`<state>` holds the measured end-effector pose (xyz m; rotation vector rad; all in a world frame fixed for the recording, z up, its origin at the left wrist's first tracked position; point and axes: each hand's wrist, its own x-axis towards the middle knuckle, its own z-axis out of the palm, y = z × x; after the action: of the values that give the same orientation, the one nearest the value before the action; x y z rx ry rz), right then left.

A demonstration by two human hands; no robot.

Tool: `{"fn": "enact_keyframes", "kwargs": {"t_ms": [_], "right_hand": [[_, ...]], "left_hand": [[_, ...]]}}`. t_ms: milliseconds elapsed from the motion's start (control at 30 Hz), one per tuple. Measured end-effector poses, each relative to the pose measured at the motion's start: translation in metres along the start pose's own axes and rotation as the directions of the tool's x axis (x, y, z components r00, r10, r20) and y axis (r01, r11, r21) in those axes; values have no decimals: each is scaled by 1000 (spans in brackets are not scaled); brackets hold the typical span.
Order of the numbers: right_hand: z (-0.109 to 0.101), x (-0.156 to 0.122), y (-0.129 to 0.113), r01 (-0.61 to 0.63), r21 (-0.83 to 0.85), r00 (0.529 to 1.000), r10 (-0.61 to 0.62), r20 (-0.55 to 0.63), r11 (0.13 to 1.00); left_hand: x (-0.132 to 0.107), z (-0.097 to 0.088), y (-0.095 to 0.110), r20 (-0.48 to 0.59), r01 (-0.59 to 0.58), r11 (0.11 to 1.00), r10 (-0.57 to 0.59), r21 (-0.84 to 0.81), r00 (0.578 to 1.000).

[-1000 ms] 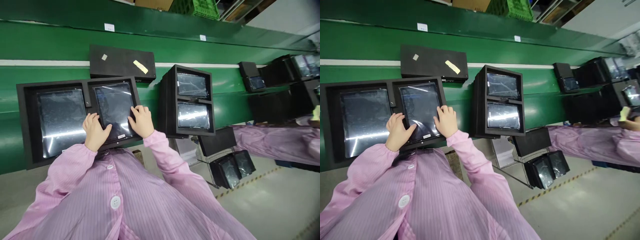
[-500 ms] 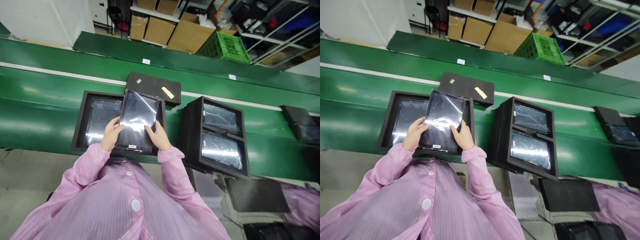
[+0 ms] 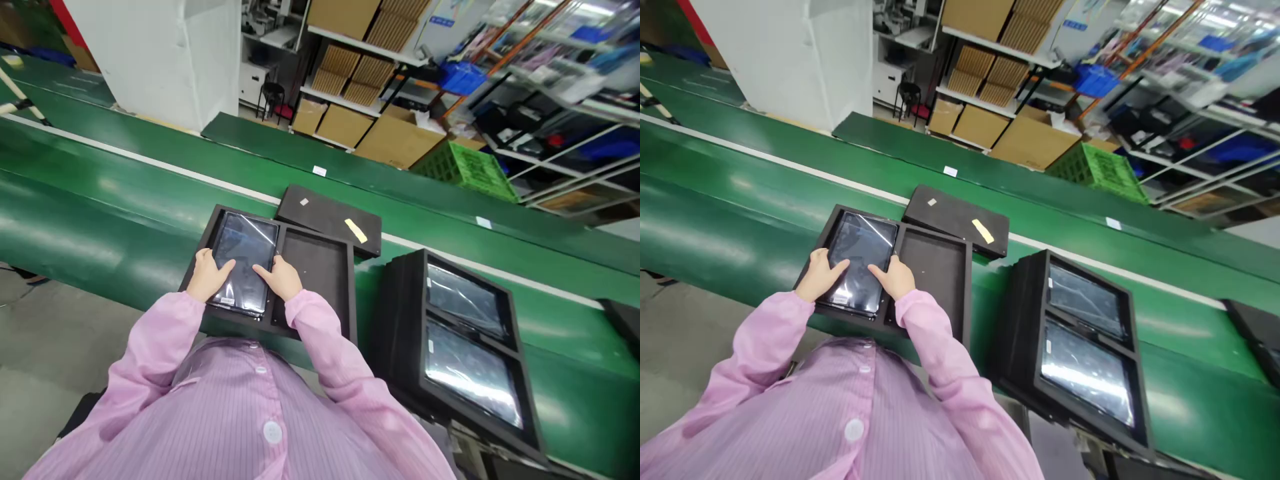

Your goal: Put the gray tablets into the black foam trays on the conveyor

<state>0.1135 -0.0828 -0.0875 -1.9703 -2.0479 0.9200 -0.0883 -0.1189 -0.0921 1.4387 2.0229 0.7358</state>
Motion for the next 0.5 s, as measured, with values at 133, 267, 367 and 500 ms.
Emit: {"fn": "enact_keyframes", "kwargs": {"t_ms": [133, 267, 367, 500], "right_hand": [[0, -6, 1, 18, -113, 998, -25, -54, 993], [3, -11, -2, 16, -181, 998, -27, -60, 983], [7, -11, -3, -6, -184, 999, -2, -40, 983], [5, -8, -2, 0, -124, 1000, -1, -13, 992]], "left_hand": [[-4, 4, 11, 18, -18, 981, 15, 196, 1000], [-3, 1, 19, -5, 80, 978, -81, 191, 997], [1, -7, 21, 41, 121, 982, -128, 144, 991], [10, -22, 17, 115, 165, 982, -154, -92, 981]]}}
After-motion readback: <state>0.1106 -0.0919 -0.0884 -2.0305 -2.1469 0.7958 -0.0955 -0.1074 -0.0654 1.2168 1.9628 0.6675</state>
